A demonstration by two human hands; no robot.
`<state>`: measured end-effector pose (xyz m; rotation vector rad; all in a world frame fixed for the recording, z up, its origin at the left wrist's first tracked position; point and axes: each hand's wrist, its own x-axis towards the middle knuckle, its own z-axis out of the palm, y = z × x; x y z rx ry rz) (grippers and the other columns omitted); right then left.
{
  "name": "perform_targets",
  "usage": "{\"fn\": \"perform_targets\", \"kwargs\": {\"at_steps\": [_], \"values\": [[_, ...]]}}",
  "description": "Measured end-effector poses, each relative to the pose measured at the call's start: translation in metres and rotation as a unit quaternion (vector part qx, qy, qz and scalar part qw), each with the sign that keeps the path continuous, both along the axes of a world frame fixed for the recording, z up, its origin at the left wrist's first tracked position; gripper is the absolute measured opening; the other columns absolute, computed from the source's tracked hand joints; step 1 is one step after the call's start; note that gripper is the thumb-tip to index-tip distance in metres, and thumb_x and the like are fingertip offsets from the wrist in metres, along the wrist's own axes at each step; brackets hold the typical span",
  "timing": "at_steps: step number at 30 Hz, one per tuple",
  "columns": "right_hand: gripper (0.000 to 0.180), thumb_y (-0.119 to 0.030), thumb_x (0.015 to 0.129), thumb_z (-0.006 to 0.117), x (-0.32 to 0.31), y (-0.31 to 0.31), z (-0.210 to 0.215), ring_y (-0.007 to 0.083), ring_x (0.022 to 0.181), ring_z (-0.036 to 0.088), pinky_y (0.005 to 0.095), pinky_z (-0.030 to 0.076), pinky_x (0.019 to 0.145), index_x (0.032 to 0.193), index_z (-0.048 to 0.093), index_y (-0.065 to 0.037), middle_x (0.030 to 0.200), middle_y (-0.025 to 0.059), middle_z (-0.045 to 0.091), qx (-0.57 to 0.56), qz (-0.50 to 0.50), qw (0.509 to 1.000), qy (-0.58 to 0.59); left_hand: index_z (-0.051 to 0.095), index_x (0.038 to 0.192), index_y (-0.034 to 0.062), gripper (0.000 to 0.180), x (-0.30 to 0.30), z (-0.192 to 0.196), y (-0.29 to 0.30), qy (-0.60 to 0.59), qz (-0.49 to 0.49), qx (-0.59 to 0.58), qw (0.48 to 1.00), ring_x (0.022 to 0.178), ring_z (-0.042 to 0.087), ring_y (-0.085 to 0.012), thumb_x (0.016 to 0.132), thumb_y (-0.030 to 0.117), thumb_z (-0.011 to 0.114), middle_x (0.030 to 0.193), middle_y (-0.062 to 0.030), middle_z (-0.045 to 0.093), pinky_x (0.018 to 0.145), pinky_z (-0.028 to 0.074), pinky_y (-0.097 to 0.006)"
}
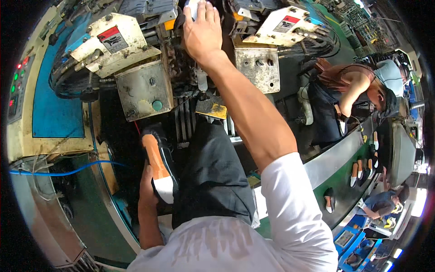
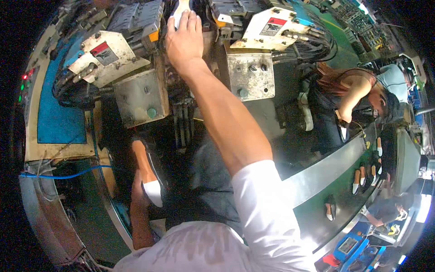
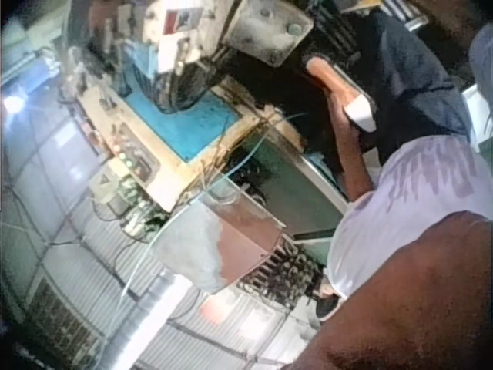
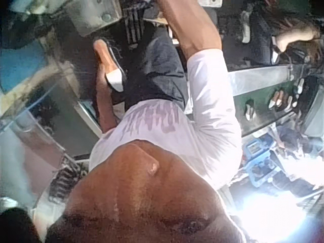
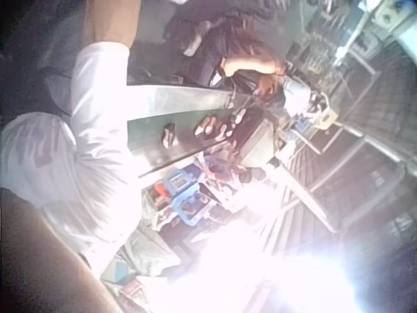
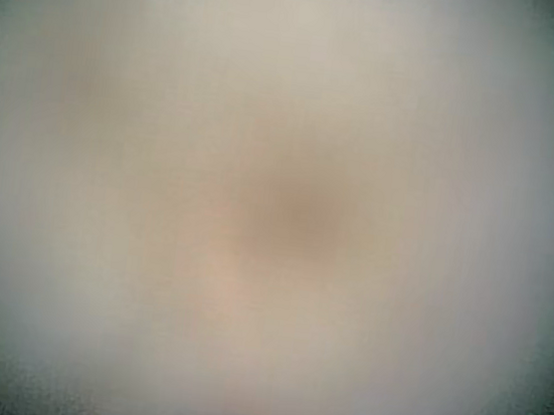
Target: The person repeatedly picks up shoe uppers and lasts from a conveyor belt, places them into a machine to attach the sole, and then removes the assembled shoes. The process is repeated for multiple units in a continuous loop.
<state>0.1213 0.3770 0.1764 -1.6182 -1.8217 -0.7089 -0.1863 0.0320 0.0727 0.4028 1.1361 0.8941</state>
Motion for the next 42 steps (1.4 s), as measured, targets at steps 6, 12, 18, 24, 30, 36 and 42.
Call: {"fn": "perform_targets", "kwargs": {"at_steps": [6, 12, 18, 24, 30, 36, 42], "values": [[0.055, -0.029, 0.101, 0.059, -0.003, -0.01, 0.018, 0.0505, 0.149, 0.04, 0.0576, 0.027, 0.127, 0.149, 0.056, -0.002, 0.157, 0.0367, 0.045, -0.01, 0.029, 0.999, -0.011, 0.032, 0.167, 0.0016, 0.068, 0.046, 0.036, 0.028, -0.014, -0.069, 0.153, 0.986, 0.144, 0.053, -0.0264, 0.109, 0.029, 0.053, 0.16, -0.0157, 0.049, 0.12, 0.041, -0.039], [0.064, -0.037, 0.097, 0.067, 0.011, -0.022, 0.035, 0.052, 0.147, 0.042, 0.058, 0.03, 0.125, 0.149, 0.056, -0.001, 0.155, 0.0375, 0.047, -0.028, 0.059, 0.998, -0.018, 0.028, 0.17, 0.0052, 0.079, 0.073, 0.064, 0.043, 0.09, -0.096, 0.207, 0.969, 0.15, 0.045, -0.0244, 0.104, 0.02, 0.069, 0.165, -0.0152, 0.044, 0.125, 0.035, -0.039], [0.081, -0.049, 0.09, 0.078, -0.014, -0.128, 0.008, 0.0538, 0.145, 0.042, 0.0592, 0.034, 0.123, 0.149, 0.055, 0.001, 0.153, 0.0389, 0.048, -0.082, 0.212, 0.957, 0.177, 0.026, 0.17, 0.0061, 0.091, 0.073, 0.069, 0.024, 0.254, -0.092, 0.227, 0.936, 0.145, 0.051, -0.0267, 0.097, 0.014, 0.079, 0.162, -0.021, 0.047, 0.121, 0.041, -0.039], [0.078, -0.048, 0.101, 0.075, -0.061, -0.272, -0.05, 0.0201, 0.113, 0.065, 0.0396, 0.054, 0.1, 0.153, 0.052, 0.006, 0.133, 0.0196, 0.068, -0.453, 0.261, 0.635, 0.569, 0.031, 0.169, 0.0054, 0.092, 0.053, 0.057, -0.017, 0.191, -0.085, 0.238, 0.948, 0.138, 0.054, -0.0227, 0.093, 0.01, 0.083, 0.153, -0.0185, 0.056, 0.118, 0.043, -0.037], [0.074, -0.045, 0.101, 0.074, -0.091, -0.32, -0.061, 0.0195, 0.105, 0.069, 0.0338, 0.059, 0.089, 0.155, 0.053, 0.001, 0.135, 0.0219, 0.069, -0.52, 0.332, 0.547, 0.565, 0.036, 0.167, 0.004, 0.088, -0.005, 0.055, -0.094, 0.243, -0.025, 0.173, 0.954, 0.136, 0.055, -0.0217, 0.092, 0.014, 0.081, 0.151, -0.0162, 0.057, 0.115, 0.043, -0.035], [0.056, -0.034, 0.101, 0.072, -0.053, -0.322, -0.152, 0.045, 0.129, 0.064, 0.0492, 0.051, 0.108, 0.144, 0.062, 0.0, 0.138, 0.0281, 0.067, -0.467, 0.273, 0.826, 0.159, 0.035, 0.165, -0.0021, 0.093, -0.096, 0.067, -0.195, 0.31, 0.239, 0.062, 0.918, 0.135, 0.055, -0.026, 0.092, 0.03, 0.084, 0.152, -0.0162, 0.055, 0.117, 0.042, -0.036], [0.029, -0.02, 0.096, 0.07, -0.002, -0.345, -0.234, 0.0443, 0.119, 0.064, 0.0542, 0.051, 0.103, 0.12, 0.073, -0.003, 0.128, 0.0212, 0.071, -0.341, 0.355, 0.87, 0.025, 0.028, 0.17, 0.0058, 0.11, -0.183, 0.024, -0.35, 0.402, 0.462, -0.054, 0.789, 0.128, 0.062, -0.0322, 0.085, 0.037, 0.09, 0.152, -0.0253, 0.056, 0.109, 0.05, -0.04]]}}
